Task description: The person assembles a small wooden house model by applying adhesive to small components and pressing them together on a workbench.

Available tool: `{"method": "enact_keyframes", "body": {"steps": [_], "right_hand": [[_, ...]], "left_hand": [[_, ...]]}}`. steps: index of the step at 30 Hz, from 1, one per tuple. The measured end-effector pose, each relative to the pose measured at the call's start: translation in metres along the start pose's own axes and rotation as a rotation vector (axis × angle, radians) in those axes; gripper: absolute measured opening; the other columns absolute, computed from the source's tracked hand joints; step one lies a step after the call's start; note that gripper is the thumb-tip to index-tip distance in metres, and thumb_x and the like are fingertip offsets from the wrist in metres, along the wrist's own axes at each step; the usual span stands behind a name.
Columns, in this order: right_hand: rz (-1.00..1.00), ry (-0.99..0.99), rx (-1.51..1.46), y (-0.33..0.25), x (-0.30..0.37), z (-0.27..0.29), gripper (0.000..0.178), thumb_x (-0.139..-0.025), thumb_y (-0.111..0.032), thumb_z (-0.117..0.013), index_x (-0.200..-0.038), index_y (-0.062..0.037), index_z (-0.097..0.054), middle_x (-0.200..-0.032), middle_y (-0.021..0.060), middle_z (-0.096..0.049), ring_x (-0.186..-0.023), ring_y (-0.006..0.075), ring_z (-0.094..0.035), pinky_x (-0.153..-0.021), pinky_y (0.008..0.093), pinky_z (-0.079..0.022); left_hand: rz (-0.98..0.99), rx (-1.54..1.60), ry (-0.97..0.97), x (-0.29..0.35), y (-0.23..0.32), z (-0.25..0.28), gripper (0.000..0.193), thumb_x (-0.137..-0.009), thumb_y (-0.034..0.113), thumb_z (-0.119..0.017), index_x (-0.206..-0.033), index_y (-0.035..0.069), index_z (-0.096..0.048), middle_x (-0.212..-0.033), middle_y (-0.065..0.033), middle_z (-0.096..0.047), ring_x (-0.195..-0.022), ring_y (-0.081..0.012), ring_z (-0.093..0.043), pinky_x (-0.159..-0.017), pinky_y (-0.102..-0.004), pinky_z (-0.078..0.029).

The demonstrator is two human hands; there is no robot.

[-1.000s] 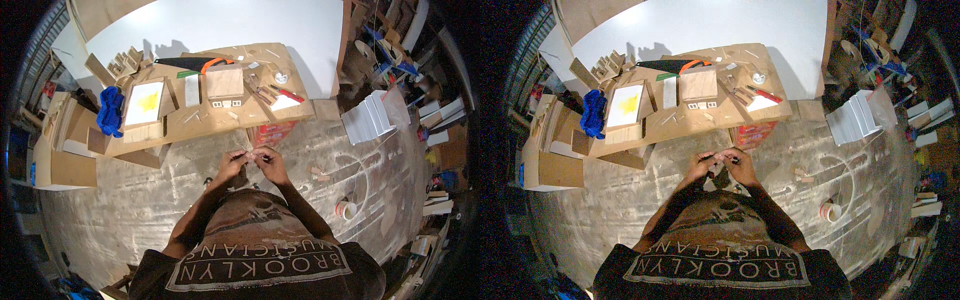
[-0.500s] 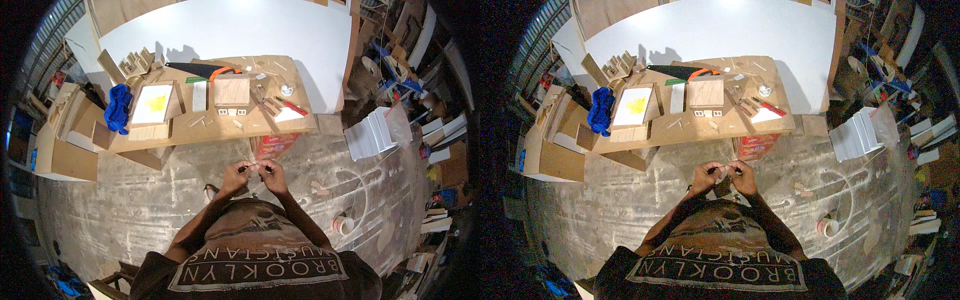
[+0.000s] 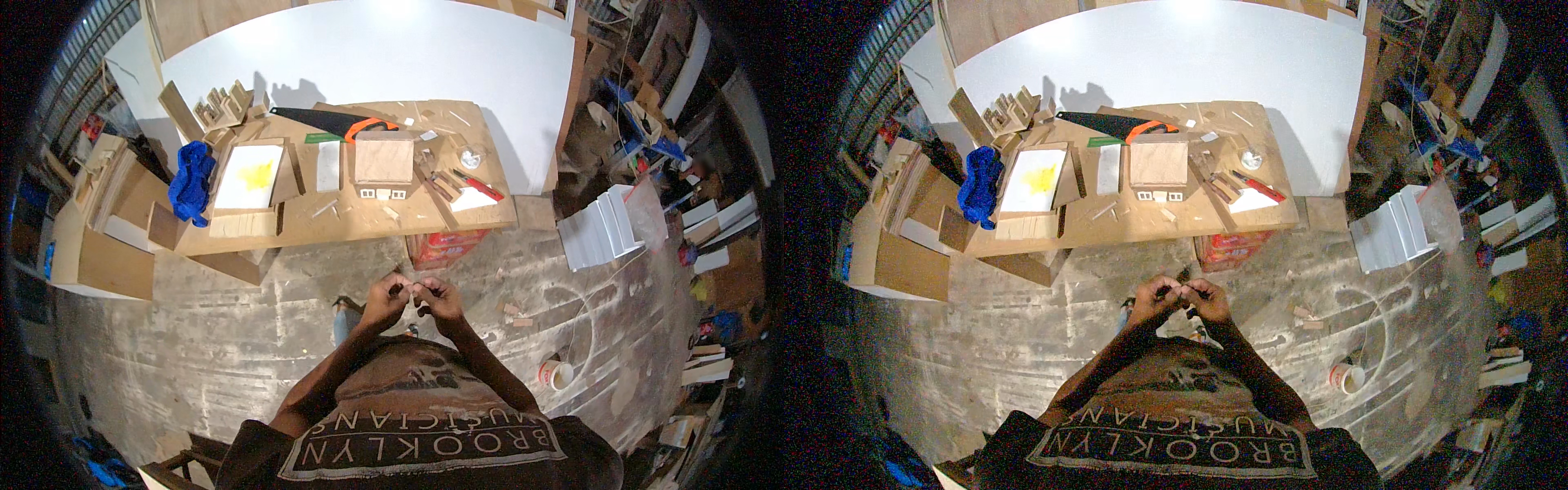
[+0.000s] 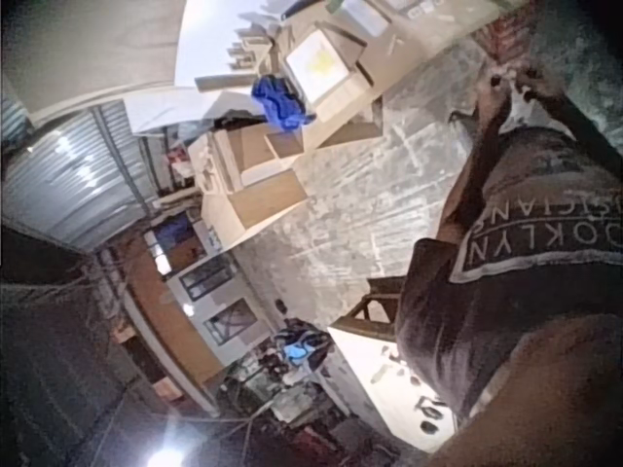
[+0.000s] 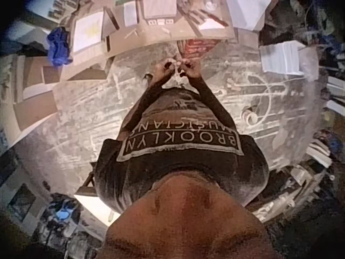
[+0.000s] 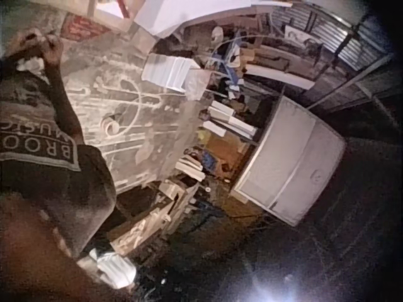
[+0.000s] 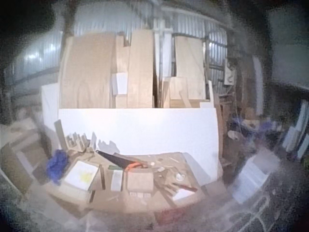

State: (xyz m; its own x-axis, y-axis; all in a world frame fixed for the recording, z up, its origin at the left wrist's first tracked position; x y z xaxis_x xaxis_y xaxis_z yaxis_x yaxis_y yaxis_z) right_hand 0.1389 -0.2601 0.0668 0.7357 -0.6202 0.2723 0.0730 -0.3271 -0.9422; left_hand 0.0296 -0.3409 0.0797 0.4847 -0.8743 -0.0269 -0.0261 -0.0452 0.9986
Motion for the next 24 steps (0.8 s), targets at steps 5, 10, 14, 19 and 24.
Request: {"method": "enact_keyframes", "body": {"steps": [5, 10, 14, 19, 24], "right_hand": [[-0.103, -0.013, -0.096, 0.005, -0.031, -0.016, 0.017, -0.092, -0.021, -0.066, -0.084, -0.0064, -0.062, -0.073, 0.0003, -0.06, -0.066, 0.0097, -0.057, -0.053, 0.0258, -0.045], [-0.108, 0.081, -0.081, 0.002, -0.079, -0.021, 0.018, -0.091, -0.022, -0.066, -0.084, -0.006, -0.061, -0.075, 0.0018, -0.062, -0.066, 0.0105, -0.059, -0.053, 0.0259, -0.046], [-0.052, 0.243, 0.028, 0.014, -0.12, 0.01, 0.013, -0.089, -0.014, -0.067, -0.089, -0.0041, -0.059, -0.077, 0.0048, -0.063, -0.068, 0.0127, -0.061, -0.054, 0.0267, -0.049], [0.064, 0.382, 0.175, 0.012, -0.144, 0.037, 0.01, -0.087, -0.006, -0.064, -0.091, -0.0015, -0.055, -0.079, 0.0063, -0.06, -0.067, 0.0139, -0.06, -0.054, 0.0276, -0.049], [-0.015, 0.666, 0.11, 0.018, -0.134, 0.053, 0.01, -0.086, -0.005, -0.061, -0.094, 0.0001, -0.057, -0.084, 0.0069, -0.06, -0.067, 0.0145, -0.059, -0.054, 0.0291, -0.048]], "left_hand": [[0.067, 0.103, -0.044, -0.026, -0.017, 0.024, 0.005, -0.09, 0.005, -0.062, -0.089, 0.0, -0.061, -0.08, -0.0014, -0.06, -0.071, -0.008, -0.055, -0.065, -0.0242, -0.045], [0.203, -0.081, -0.062, -0.074, -0.044, 0.075, 0.012, -0.089, 0.01, -0.065, -0.095, 0.0, -0.066, -0.08, -0.0026, -0.064, -0.074, -0.0086, -0.058, -0.069, -0.0269, -0.049], [0.085, -0.133, -0.015, -0.139, -0.02, 0.139, 0.011, -0.087, 0.009, -0.065, -0.093, -0.001, -0.068, -0.084, -0.0049, -0.067, -0.077, -0.0125, -0.06, -0.072, -0.028, -0.05], [-0.261, -0.628, 0.108, -0.228, 0.048, 0.199, 0.026, -0.079, 0.013, -0.073, -0.099, -0.003, -0.067, -0.101, -0.0188, -0.065, -0.098, -0.0329, -0.062, -0.085, -0.0392, -0.049], [-0.54, -0.966, -0.138, -0.309, 0.094, 0.157, 0.062, -0.072, 0.028, -0.08, -0.123, 0.0, -0.057, -0.134, -0.0188, -0.051, -0.124, -0.0387, -0.046, -0.102, -0.0469, -0.039]]}}
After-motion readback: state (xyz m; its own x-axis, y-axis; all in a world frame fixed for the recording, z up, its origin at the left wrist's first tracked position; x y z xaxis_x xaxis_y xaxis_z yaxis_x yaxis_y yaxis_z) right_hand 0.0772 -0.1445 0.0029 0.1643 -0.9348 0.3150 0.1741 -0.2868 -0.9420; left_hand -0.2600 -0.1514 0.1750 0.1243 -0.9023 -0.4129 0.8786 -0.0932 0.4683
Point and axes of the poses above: each hand's wrist, its own x-axis away from the middle knuckle, its own z-axis out of the back of the hand, y = z × x, the point moved 8 cm from there along -x, towards the middle knuckle
